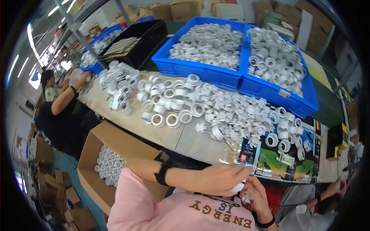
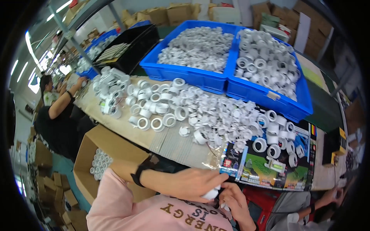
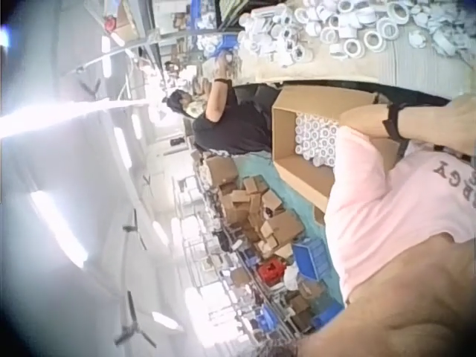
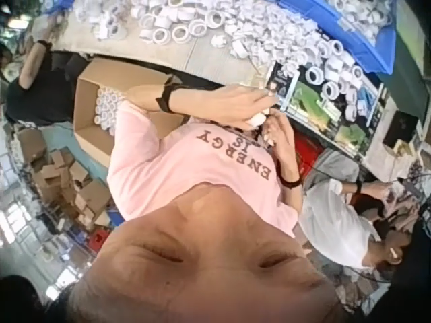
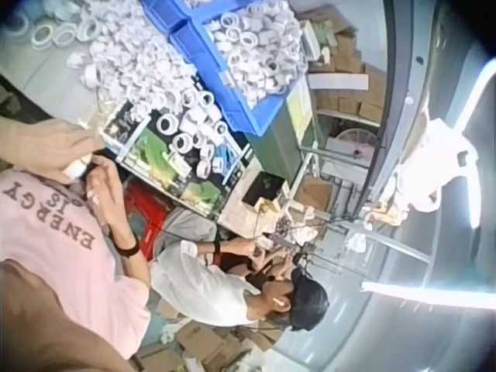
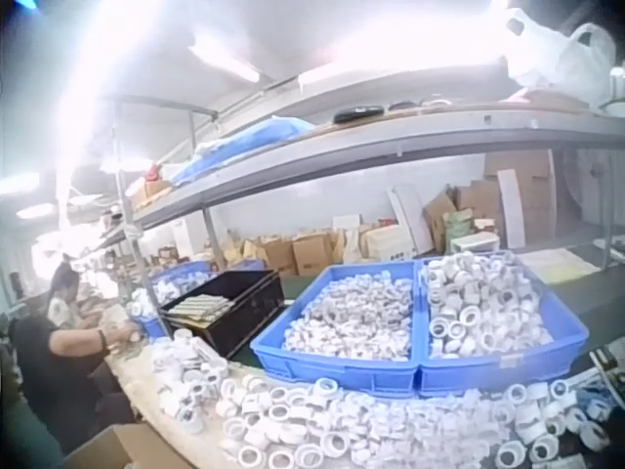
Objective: Manually assemble small plastic and electronic housing components at a factory workbench.
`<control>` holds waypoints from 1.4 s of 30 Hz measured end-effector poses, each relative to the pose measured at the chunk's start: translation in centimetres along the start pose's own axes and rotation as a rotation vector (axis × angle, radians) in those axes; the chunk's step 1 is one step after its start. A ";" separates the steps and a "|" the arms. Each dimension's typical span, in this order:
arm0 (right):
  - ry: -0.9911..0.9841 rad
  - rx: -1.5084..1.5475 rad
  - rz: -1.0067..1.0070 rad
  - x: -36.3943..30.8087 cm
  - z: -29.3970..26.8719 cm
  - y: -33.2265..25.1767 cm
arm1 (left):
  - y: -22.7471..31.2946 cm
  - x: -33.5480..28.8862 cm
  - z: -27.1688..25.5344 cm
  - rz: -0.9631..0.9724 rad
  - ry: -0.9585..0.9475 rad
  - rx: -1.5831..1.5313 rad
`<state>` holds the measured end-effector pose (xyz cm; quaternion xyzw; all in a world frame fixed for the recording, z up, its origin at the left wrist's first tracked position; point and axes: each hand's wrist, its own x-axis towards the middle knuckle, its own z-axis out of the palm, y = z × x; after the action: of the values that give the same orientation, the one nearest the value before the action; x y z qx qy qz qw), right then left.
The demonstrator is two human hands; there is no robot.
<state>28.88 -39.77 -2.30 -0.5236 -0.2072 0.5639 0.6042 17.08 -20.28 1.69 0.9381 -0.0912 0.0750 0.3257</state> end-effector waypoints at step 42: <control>0.930 0.907 -0.148 -7.3 -11.4 21.0 | -8.1 3.5 12.3 -0.122 0.402 -0.350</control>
<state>26.69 -54.79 -22.20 -0.3905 0.2989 0.2669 0.8288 23.29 -22.10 -12.00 0.8374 0.0205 0.2232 0.4986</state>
